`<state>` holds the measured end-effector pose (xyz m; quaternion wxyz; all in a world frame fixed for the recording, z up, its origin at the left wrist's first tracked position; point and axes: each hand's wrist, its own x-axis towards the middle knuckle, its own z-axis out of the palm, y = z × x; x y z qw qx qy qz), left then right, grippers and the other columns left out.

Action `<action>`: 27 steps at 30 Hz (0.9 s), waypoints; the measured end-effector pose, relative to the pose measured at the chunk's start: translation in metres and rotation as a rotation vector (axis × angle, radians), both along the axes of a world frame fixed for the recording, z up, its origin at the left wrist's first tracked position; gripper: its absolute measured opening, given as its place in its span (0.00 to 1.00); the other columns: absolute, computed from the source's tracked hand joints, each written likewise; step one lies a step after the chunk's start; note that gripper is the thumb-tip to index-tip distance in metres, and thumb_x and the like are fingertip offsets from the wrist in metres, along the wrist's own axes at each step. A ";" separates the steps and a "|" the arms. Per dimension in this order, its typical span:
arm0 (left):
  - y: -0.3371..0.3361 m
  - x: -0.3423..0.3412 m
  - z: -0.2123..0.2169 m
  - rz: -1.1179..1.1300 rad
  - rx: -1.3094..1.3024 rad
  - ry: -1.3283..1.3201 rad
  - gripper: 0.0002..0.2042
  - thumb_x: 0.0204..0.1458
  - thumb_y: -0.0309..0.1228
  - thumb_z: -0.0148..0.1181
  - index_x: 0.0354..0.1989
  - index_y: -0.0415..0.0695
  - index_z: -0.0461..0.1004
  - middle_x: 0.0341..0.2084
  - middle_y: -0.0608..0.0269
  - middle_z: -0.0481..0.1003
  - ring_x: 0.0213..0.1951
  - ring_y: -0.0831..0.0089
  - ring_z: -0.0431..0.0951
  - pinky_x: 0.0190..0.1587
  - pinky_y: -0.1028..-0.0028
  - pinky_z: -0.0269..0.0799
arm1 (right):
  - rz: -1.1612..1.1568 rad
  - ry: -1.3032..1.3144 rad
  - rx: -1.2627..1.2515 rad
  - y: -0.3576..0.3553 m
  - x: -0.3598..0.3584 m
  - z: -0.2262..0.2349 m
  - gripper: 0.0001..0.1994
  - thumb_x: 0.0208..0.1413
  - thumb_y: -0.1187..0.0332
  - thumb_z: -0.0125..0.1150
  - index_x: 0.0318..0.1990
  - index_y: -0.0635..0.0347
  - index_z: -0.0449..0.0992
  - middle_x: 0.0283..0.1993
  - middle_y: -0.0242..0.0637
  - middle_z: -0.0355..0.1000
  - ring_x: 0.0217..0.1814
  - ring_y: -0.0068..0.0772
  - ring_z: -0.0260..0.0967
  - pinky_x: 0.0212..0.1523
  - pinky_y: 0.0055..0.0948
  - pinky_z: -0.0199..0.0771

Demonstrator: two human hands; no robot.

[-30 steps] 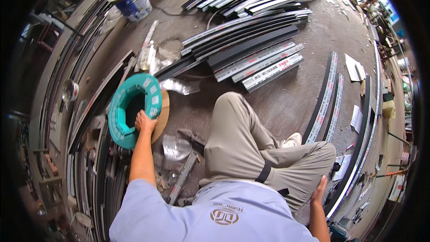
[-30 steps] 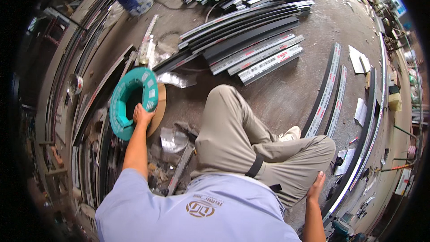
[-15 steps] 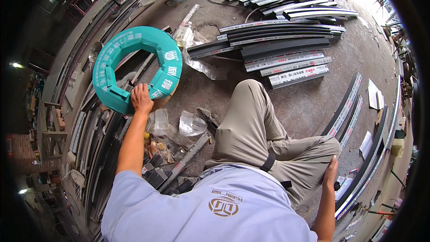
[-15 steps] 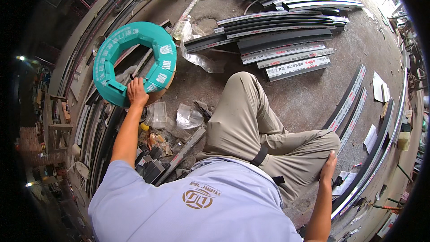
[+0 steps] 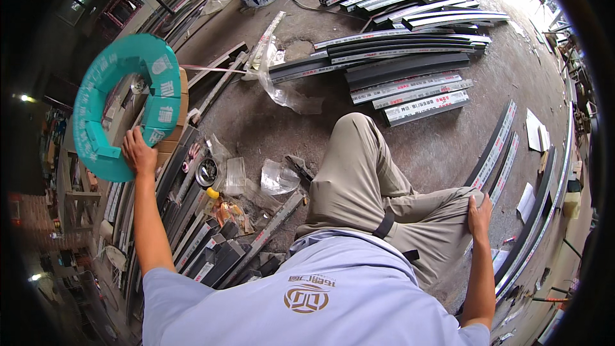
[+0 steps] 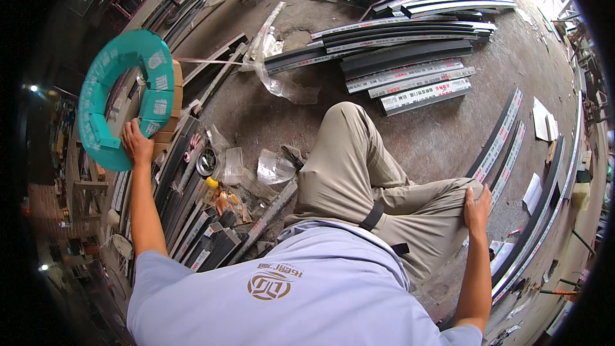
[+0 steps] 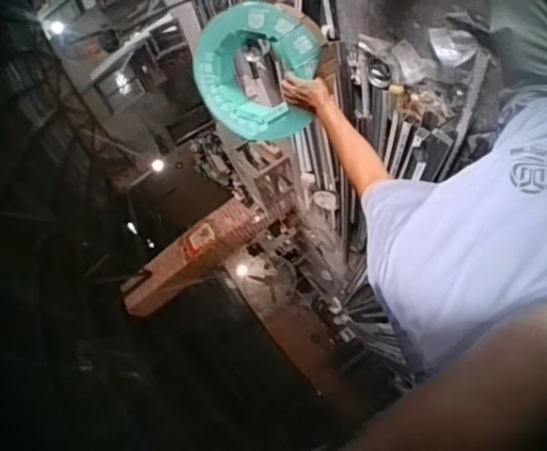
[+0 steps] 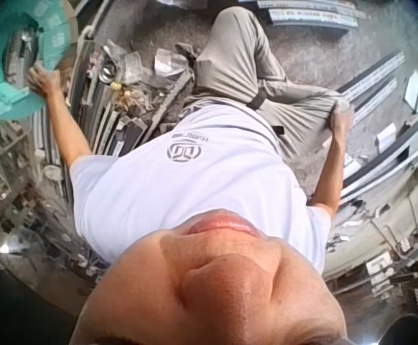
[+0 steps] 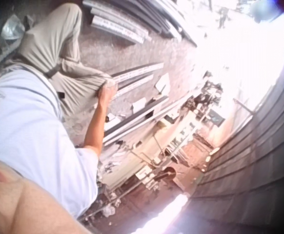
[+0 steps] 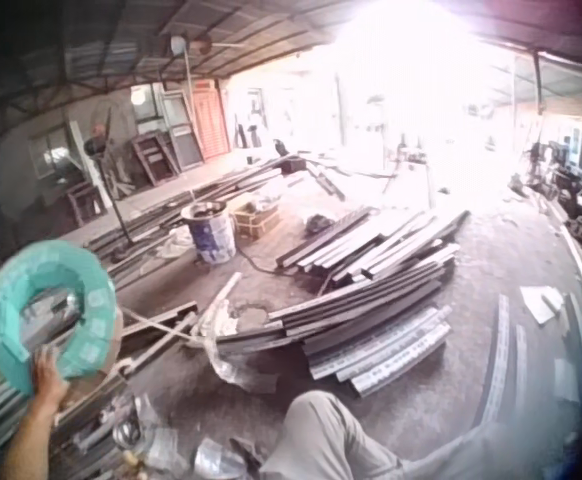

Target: The person measures and marks several long metal profiles using a tape measure and a green marker. They then sit on a stool and insert a red cable into the grooves of the profiles.

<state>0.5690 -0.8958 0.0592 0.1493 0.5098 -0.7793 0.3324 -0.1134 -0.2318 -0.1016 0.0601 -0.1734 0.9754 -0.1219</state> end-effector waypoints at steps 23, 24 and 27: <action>0.076 -0.029 0.193 -0.414 -0.222 0.126 0.36 0.40 0.35 0.80 0.59 0.39 0.71 0.47 0.46 0.73 0.54 0.40 0.72 0.55 0.47 0.67 | 1.015 0.137 -0.070 -0.282 0.067 0.129 0.35 0.59 0.49 0.68 0.69 0.58 0.69 0.76 0.51 0.59 0.83 0.56 0.47 0.80 0.55 0.47; 0.081 -0.039 0.191 -0.429 -0.268 0.082 0.36 0.39 0.35 0.80 0.59 0.39 0.72 0.47 0.47 0.73 0.53 0.40 0.72 0.55 0.47 0.67 | 1.055 0.153 -0.200 -0.301 0.074 0.137 0.35 0.60 0.49 0.67 0.69 0.59 0.69 0.75 0.51 0.61 0.82 0.57 0.49 0.79 0.54 0.50; 0.104 -0.059 0.181 -0.482 -0.179 0.029 0.35 0.38 0.37 0.79 0.57 0.39 0.72 0.46 0.48 0.73 0.52 0.42 0.72 0.54 0.47 0.66 | 1.144 0.058 -0.522 -0.349 0.104 0.168 0.36 0.64 0.46 0.64 0.71 0.63 0.67 0.72 0.52 0.64 0.78 0.54 0.56 0.77 0.46 0.57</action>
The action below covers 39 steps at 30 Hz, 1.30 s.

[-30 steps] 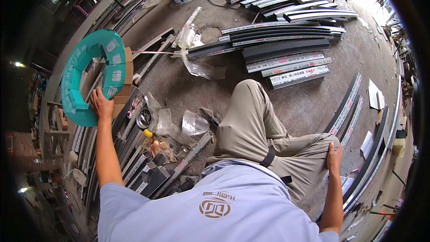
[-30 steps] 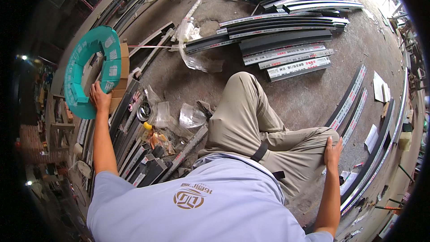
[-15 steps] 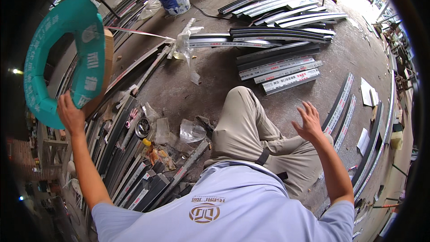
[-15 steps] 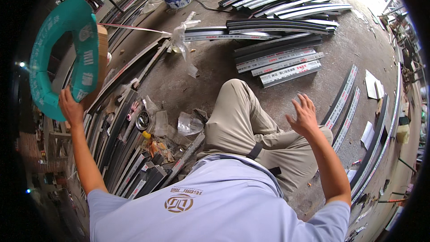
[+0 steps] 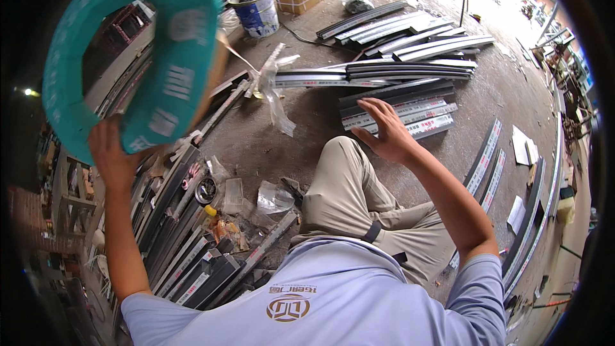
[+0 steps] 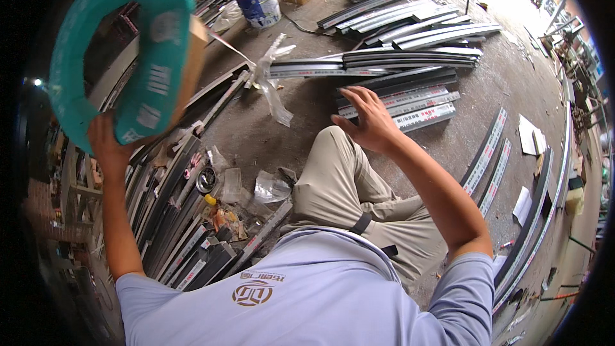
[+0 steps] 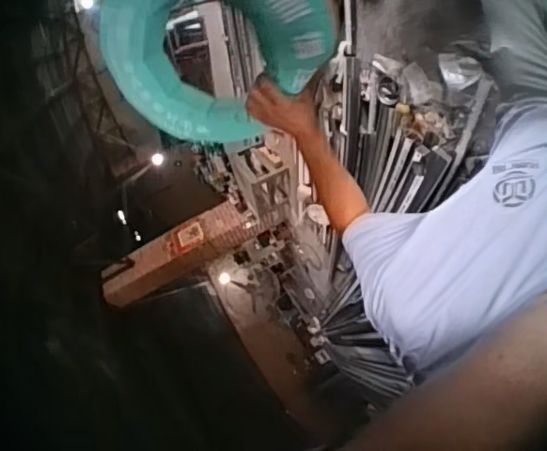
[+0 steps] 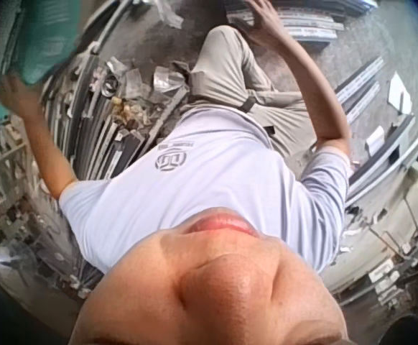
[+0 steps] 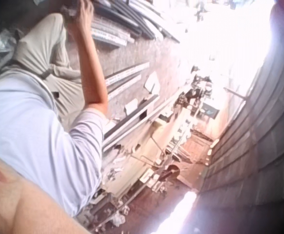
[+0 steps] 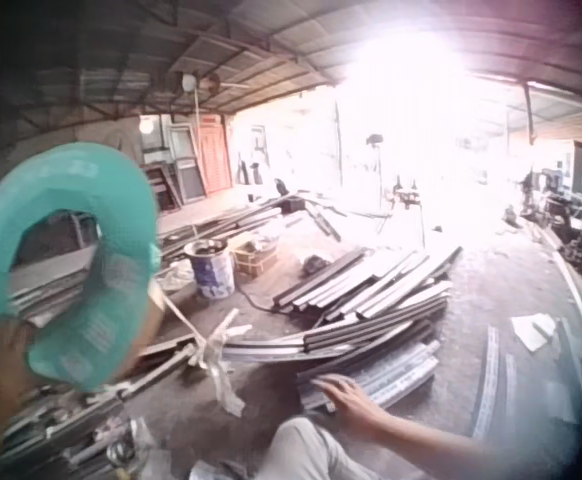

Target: The person measures and marks several long metal profiles using a tape measure and a green marker. They then sit on a stool and insert a red cable into the grooves of the profiles.

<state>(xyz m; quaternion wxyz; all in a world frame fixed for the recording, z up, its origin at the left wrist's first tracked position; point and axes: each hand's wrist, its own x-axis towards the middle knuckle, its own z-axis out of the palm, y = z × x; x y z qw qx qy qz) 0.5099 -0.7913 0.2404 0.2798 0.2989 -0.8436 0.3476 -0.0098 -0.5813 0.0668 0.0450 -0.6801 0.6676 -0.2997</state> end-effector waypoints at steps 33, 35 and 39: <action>0.148 -0.361 -0.180 -0.041 0.074 -0.832 0.26 0.48 0.36 0.73 0.59 0.47 0.81 0.57 0.58 0.77 0.57 0.58 0.75 0.59 0.52 0.68 | -0.038 -1.026 0.197 -0.126 0.093 0.113 0.55 0.50 0.31 0.72 0.68 0.76 0.64 0.60 0.52 0.73 0.61 0.43 0.73 0.63 0.40 0.73; 0.154 -0.390 -0.207 -0.006 -0.046 -1.015 0.29 0.47 0.33 0.75 0.61 0.45 0.80 0.60 0.56 0.76 0.59 0.55 0.74 0.62 0.49 0.67 | -0.122 -1.116 0.182 -0.120 0.079 0.100 0.53 0.50 0.33 0.73 0.67 0.74 0.65 0.58 0.50 0.74 0.58 0.41 0.74 0.58 0.39 0.78; 0.187 -0.435 -0.248 -0.224 0.000 -0.915 0.20 0.51 0.35 0.69 0.53 0.45 0.80 0.54 0.57 0.77 0.56 0.56 0.75 0.60 0.51 0.68 | -0.065 -1.136 0.040 -0.101 0.043 0.084 0.41 0.52 0.45 0.76 0.65 0.65 0.69 0.51 0.42 0.76 0.49 0.36 0.78 0.51 0.36 0.81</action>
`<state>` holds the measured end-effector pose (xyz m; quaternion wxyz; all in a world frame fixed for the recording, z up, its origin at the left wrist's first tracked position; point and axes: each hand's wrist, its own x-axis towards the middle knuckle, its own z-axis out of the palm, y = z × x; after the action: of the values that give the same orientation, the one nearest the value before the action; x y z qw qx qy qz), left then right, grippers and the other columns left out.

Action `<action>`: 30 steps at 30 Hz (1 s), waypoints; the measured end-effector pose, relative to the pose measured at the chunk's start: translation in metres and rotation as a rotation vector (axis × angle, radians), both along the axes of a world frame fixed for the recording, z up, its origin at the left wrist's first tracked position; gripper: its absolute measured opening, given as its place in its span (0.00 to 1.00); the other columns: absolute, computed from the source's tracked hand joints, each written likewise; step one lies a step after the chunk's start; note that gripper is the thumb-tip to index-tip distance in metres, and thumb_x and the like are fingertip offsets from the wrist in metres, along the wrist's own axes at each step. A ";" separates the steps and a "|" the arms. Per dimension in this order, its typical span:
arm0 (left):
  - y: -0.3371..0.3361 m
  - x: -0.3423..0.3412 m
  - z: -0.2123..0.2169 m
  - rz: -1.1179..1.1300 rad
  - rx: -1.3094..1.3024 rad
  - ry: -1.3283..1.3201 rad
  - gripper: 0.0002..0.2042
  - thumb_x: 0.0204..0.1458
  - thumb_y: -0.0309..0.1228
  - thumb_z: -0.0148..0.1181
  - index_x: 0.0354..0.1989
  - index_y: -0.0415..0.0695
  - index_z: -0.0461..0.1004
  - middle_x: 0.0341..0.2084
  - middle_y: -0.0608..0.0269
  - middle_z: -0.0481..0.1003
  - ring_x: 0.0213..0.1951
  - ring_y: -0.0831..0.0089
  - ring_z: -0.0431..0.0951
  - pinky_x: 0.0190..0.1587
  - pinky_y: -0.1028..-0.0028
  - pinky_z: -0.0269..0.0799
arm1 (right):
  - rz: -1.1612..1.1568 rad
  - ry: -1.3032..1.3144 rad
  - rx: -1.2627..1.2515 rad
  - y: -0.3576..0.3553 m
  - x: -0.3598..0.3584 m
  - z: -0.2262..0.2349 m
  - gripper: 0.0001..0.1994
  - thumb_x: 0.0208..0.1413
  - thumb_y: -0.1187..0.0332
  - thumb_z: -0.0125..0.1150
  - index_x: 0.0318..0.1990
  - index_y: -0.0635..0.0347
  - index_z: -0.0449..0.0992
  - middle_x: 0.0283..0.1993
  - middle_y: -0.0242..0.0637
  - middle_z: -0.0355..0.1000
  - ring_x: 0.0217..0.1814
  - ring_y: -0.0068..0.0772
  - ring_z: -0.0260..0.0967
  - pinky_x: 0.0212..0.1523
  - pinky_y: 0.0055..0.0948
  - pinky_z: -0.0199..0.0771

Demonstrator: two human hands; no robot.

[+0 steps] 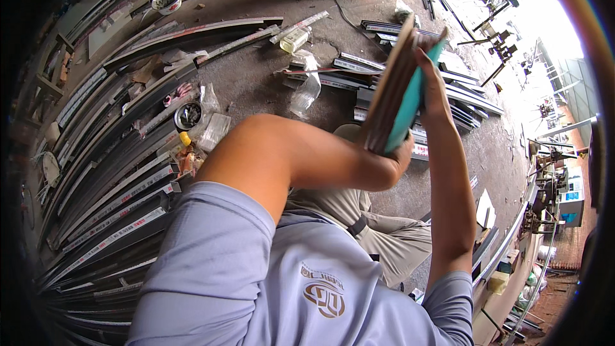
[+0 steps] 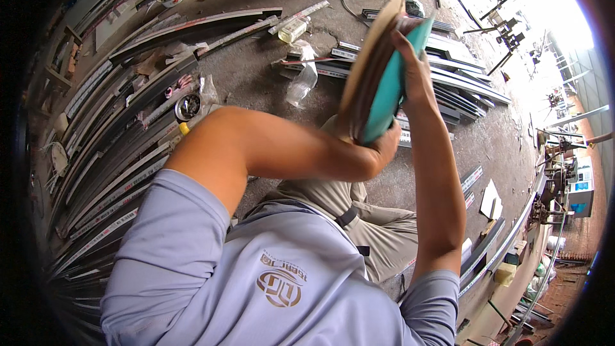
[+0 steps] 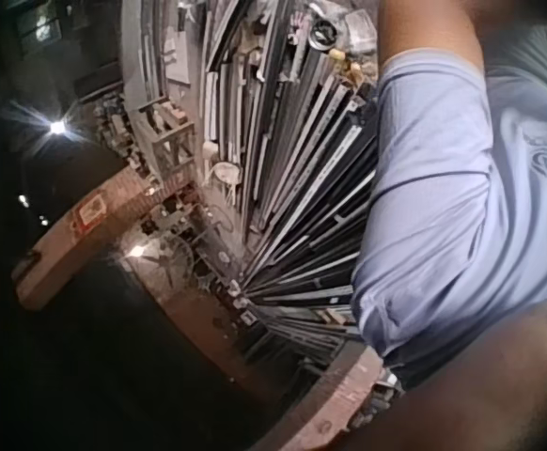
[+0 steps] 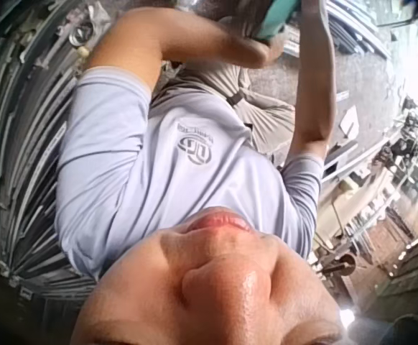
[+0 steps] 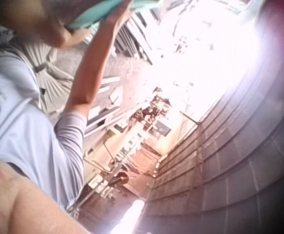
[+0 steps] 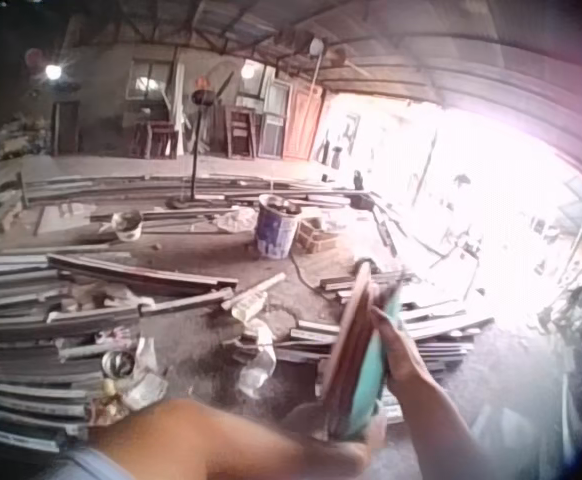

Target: The person measures and marks several long metal profiles using a tape measure and a green marker. They then sit on a stool and insert a red cable into the grooves of the profiles.

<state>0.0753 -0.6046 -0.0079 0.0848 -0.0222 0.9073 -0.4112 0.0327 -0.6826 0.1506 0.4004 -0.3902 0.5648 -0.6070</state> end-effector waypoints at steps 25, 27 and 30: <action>-0.355 0.051 -0.288 1.096 3.142 2.011 0.33 0.61 0.61 0.55 0.41 0.34 0.73 0.25 0.53 0.74 0.31 0.58 0.79 0.36 0.59 0.81 | 0.109 -0.113 0.140 0.394 -0.041 0.022 0.54 0.42 0.32 0.71 0.67 0.71 0.67 0.57 0.57 0.73 0.55 0.47 0.74 0.55 0.44 0.75; -0.390 0.048 -0.313 1.390 2.656 2.060 0.17 0.64 0.43 0.52 0.35 0.38 0.71 0.21 0.58 0.71 0.26 0.59 0.78 0.30 0.60 0.80 | 0.136 -0.109 0.119 0.402 -0.037 0.024 0.54 0.41 0.36 0.74 0.69 0.71 0.65 0.61 0.57 0.71 0.59 0.47 0.71 0.59 0.44 0.73; -0.446 0.092 -0.328 1.525 2.244 1.810 0.10 0.62 0.34 0.44 0.38 0.44 0.70 0.20 0.56 0.70 0.18 0.61 0.70 0.19 0.61 0.69 | 0.163 -0.103 0.071 0.402 -0.035 0.022 0.56 0.39 0.43 0.79 0.71 0.71 0.62 0.65 0.56 0.68 0.64 0.46 0.67 0.64 0.45 0.68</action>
<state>0.1671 -1.0503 -0.3358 0.3004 0.5916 -0.2647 -0.6997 -0.0021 -0.2807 0.1723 0.4907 -0.3887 0.5310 -0.5711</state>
